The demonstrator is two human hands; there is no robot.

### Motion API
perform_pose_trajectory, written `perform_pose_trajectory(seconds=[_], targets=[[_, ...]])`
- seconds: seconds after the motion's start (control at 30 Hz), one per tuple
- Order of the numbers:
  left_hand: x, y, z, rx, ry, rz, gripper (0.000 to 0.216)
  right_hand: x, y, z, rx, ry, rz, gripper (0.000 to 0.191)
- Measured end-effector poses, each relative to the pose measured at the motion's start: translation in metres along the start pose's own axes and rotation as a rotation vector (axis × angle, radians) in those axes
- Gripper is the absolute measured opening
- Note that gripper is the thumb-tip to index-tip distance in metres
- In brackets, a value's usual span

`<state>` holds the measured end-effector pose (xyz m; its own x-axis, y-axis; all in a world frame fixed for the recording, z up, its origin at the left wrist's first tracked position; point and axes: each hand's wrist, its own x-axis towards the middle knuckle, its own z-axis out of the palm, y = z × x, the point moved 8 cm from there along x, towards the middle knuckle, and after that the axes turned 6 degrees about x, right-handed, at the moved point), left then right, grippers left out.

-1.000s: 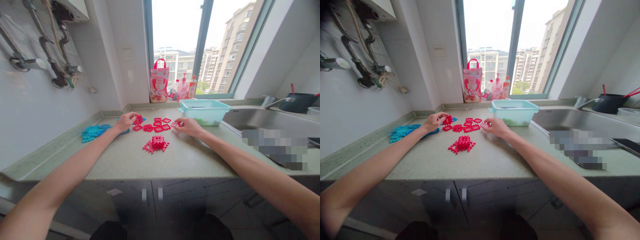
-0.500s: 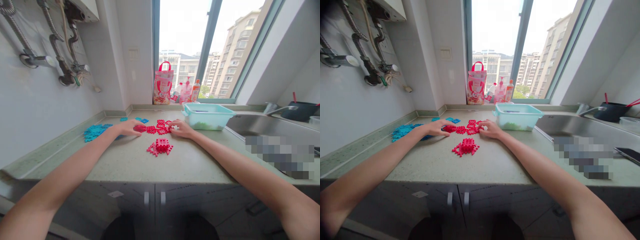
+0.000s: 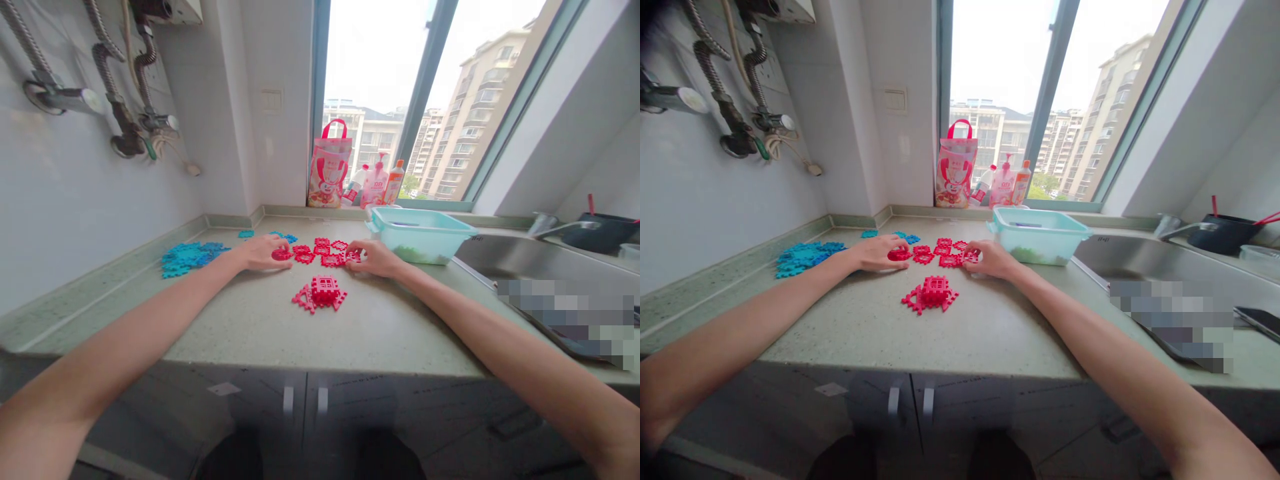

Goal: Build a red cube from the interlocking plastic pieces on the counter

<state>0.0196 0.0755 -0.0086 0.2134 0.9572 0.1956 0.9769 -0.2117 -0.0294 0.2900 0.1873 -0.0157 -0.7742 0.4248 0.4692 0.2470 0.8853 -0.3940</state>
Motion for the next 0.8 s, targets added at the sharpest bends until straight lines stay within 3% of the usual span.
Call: perform_pose_trajectory(seconds=[0.13, 0.3, 0.43, 0.57, 0.8], targets=[[0.004, 0.009, 0.003, 0.022, 0.061, 0.007, 0.085, 0.002, -0.018, -0.012, 0.026, 0.075, -0.061, 0.026], [0.011, 0.027, 0.018, -0.031, -0.045, 0.161, 0.070, -0.003, -0.055, -0.022, 0.185, 0.133, -0.142, 0.029], [0.012, 0.025, 0.015, -0.036, 0.006, 0.110, 0.065, -0.009, -0.086, -0.015, 0.286, 0.058, -0.183, 0.032], [0.010, 0.026, 0.012, -0.105, 0.024, 0.094, 0.061, -0.015, -0.112, -0.002, 0.244, -0.012, -0.273, 0.028], [0.009, 0.025, 0.012, -0.115, 0.040, 0.033, 0.061, -0.019, -0.117, 0.016, 0.149, -0.154, -0.304, 0.028]])
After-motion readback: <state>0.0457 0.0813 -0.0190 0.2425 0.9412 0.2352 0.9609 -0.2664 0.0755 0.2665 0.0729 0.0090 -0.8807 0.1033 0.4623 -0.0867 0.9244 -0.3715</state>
